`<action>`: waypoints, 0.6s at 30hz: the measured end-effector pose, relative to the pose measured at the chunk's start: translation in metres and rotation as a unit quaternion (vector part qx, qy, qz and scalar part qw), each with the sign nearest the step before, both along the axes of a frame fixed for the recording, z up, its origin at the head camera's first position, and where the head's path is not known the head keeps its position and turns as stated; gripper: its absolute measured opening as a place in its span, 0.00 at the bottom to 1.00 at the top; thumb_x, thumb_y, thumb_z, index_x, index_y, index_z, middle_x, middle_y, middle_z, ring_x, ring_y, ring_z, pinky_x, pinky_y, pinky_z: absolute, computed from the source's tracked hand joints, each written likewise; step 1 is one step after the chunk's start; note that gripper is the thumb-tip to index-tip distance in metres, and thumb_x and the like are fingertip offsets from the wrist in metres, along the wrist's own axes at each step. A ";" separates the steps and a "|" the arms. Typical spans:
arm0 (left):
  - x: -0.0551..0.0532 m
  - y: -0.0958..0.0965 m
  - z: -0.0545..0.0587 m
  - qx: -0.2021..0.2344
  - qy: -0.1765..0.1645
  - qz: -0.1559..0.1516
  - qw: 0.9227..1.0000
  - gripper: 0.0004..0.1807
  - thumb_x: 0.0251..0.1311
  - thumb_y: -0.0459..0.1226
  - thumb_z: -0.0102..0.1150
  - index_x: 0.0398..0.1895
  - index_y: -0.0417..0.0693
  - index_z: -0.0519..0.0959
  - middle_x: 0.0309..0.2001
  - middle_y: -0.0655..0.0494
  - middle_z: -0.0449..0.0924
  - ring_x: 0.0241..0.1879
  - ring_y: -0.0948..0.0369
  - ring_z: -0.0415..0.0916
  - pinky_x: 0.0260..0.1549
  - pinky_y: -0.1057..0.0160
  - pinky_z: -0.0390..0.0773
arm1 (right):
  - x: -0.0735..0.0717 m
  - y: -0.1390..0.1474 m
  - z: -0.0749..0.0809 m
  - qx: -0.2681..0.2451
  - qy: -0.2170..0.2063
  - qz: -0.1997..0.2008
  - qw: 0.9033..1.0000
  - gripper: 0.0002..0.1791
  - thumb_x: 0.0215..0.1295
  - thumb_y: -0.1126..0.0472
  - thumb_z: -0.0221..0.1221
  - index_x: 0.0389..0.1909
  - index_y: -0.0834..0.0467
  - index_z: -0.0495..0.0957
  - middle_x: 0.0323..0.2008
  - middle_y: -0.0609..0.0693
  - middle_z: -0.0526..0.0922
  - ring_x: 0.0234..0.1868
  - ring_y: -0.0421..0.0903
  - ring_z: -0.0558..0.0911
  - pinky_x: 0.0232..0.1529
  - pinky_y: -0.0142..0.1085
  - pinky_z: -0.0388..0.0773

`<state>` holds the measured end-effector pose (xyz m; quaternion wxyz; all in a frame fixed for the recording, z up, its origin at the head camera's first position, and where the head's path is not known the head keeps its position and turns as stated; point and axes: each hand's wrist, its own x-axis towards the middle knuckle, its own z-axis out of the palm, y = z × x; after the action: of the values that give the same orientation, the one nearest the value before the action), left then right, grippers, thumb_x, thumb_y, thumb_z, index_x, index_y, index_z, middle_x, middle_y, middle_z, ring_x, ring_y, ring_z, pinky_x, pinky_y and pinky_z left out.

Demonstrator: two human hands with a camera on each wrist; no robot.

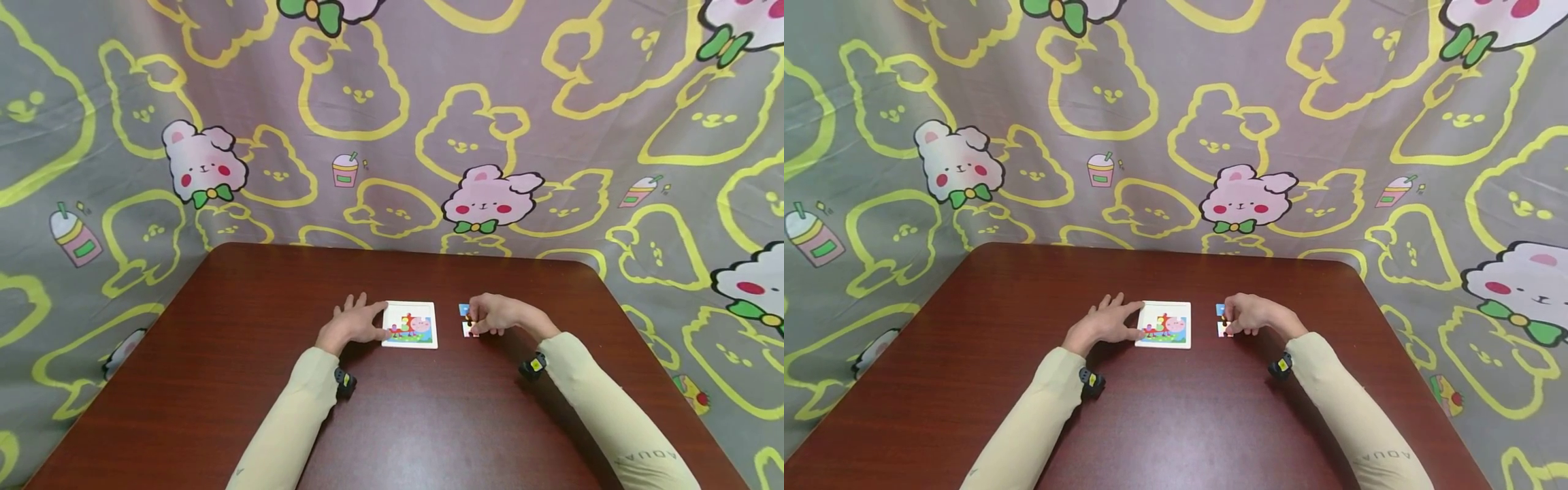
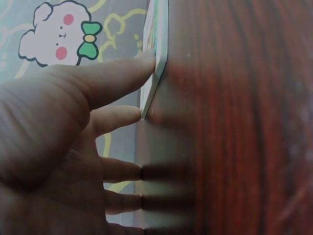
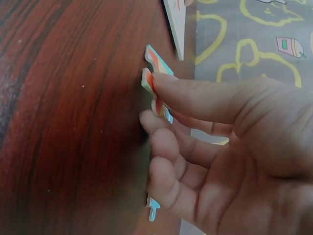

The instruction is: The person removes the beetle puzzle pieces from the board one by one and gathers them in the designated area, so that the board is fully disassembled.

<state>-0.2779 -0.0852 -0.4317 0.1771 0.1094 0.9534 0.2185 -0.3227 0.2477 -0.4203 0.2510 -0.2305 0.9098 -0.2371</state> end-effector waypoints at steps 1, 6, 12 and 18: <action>0.000 0.000 0.000 0.000 -0.001 0.000 1.000 0.39 0.63 0.52 0.60 0.76 0.62 0.58 0.79 0.39 0.38 0.77 0.37 0.29 0.72 0.33 0.37 | 0.000 0.000 0.000 0.004 0.002 0.003 1.000 0.10 0.62 0.62 0.66 0.34 0.60 0.73 0.24 0.48 0.83 0.18 0.43 0.74 0.18 0.36 0.75; 0.000 0.000 0.000 -0.002 -0.002 0.001 1.000 0.39 0.63 0.52 0.60 0.76 0.63 0.57 0.79 0.39 0.38 0.77 0.37 0.29 0.72 0.33 0.36 | 0.001 -0.001 -0.001 0.017 0.005 0.003 1.000 0.09 0.62 0.62 0.66 0.33 0.59 0.74 0.23 0.47 0.80 0.18 0.43 0.73 0.18 0.34 0.74; 0.001 0.001 0.000 -0.003 0.004 0.001 1.000 0.39 0.63 0.51 0.61 0.76 0.62 0.58 0.79 0.38 0.39 0.77 0.37 0.30 0.72 0.33 0.38 | 0.003 -0.002 0.000 0.028 0.017 -0.009 0.999 0.08 0.62 0.61 0.66 0.34 0.58 0.75 0.23 0.48 0.79 0.20 0.43 0.73 0.19 0.34 0.75; 0.004 0.000 0.000 -0.002 0.002 0.003 1.000 0.39 0.63 0.51 0.62 0.76 0.62 0.59 0.79 0.38 0.39 0.77 0.37 0.31 0.72 0.33 0.38 | 0.007 -0.006 0.007 0.000 0.051 -0.017 0.999 0.06 0.64 0.58 0.64 0.34 0.55 0.76 0.23 0.49 0.77 0.18 0.42 0.71 0.18 0.34 0.71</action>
<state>-0.2737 -0.0848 -0.4313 0.1749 0.1065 0.9544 0.2171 -0.3161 0.2418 -0.4134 0.2001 -0.2271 0.9251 -0.2290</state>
